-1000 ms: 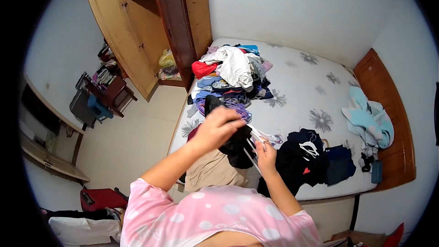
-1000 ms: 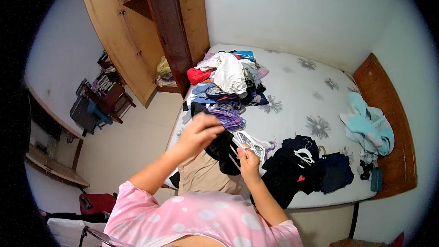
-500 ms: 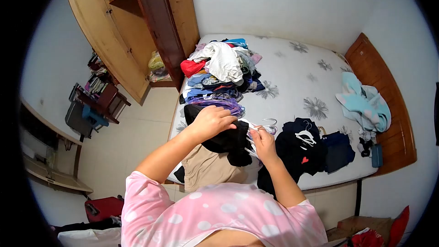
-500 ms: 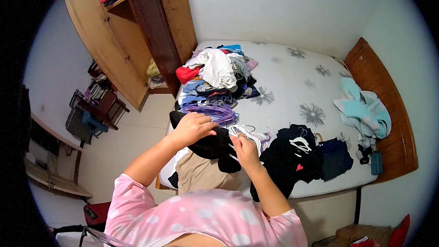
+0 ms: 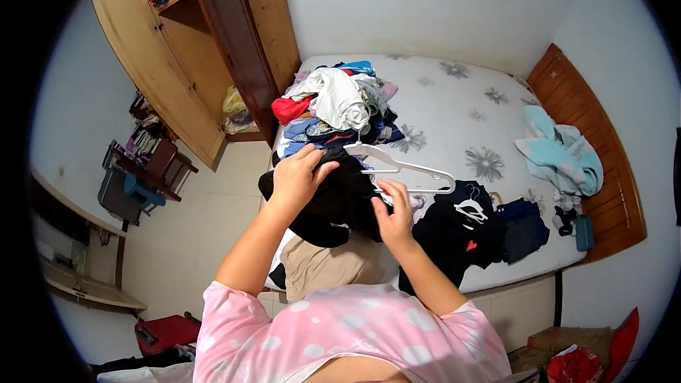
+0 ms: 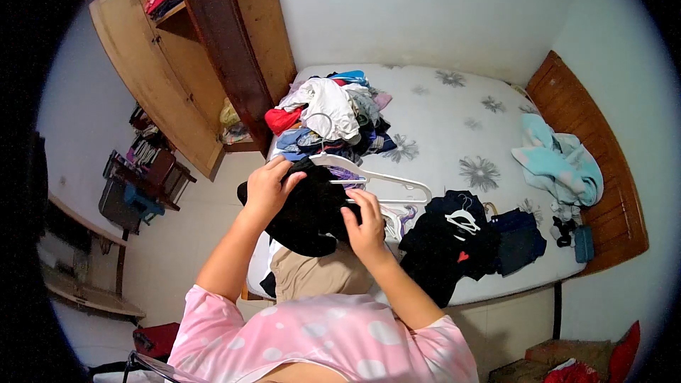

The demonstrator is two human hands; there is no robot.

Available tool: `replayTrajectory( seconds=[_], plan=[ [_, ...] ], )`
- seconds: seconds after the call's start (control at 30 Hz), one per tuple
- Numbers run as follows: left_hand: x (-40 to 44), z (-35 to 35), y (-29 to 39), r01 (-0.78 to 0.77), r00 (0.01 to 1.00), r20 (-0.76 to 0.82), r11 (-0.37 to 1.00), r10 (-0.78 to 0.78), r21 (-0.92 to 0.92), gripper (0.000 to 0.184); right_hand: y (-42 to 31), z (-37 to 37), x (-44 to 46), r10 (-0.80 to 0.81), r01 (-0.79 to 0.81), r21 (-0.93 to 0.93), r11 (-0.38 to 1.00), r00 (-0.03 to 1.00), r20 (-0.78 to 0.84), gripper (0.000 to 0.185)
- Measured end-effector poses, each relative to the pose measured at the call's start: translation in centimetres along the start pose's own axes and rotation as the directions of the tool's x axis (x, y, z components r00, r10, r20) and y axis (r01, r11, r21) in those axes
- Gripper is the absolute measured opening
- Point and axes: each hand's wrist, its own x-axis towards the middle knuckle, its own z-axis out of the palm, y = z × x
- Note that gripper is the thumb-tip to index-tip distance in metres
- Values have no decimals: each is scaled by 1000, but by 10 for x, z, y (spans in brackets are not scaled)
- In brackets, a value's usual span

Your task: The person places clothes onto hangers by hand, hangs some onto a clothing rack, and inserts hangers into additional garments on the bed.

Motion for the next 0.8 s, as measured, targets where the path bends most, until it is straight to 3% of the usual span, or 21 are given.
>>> replayTrajectory(
  seconds=[0.07, 0.1, 0.2, 0.27, 0.37, 0.43, 0.5, 0.53, 0.63, 0.7, 0.77, 0.8],
  plan=[
    [2, -3, 4, -2, 1000, -10, 1000, 2, 9, 33, 0, 21, -2, 56, -53, 65, 996, 997, -51, 40],
    [3, -5, 5, -2, 1000, -14, 1000, 2, 14, 33, -2, 26, -1, 2, -2, -4, 1000, 999, -45, 44],
    [7, -9, 5, 16, 1000, -28, 999, -15, 40, 32, -10, 41, -3, 58, -58, 153, 986, 998, 8, 48],
    [10, -13, 5, 39, 997, -64, 999, -37, 31, 31, -17, 48, -4, 49, -48, 164, 985, 999, 1, 46],
    [16, -26, -1, 128, 985, -116, 992, -130, -21, 29, -1, 55, -22, 8, -3, -34, 999, 989, 147, 37],
    [20, -37, -9, 163, 966, -189, 983, -177, -89, 28, 13, 50, -33, 38, -5, -97, 995, 940, 339, 34],
    [22, -52, -15, 186, 955, -216, 978, -203, -98, 27, 34, 45, -51, 54, 14, -131, 991, 864, 501, 34],
    [22, -57, -20, 222, 950, -193, 965, -246, -137, 26, 43, 38, -58, 101, 38, -207, 978, 778, 620, 30],
    [19, -64, -33, 251, 943, -191, 958, -274, -136, 28, 62, 15, -73, 90, 44, -185, 982, 751, 654, 27],
    [15, -65, -37, 240, 945, -199, 963, -261, -126, 28, 66, -6, -67, 73, 75, -218, 973, 796, 600, 10],
    [8, -63, -40, 188, 949, -232, 973, -215, -134, 29, 74, -36, -49, 53, 99, -247, 964, 839, 542, 12],
    [4, -65, -43, 226, 957, -157, 965, -245, -130, 29, 72, -52, -35, 33, 88, -227, 970, 876, 482, 17]
  ],
)
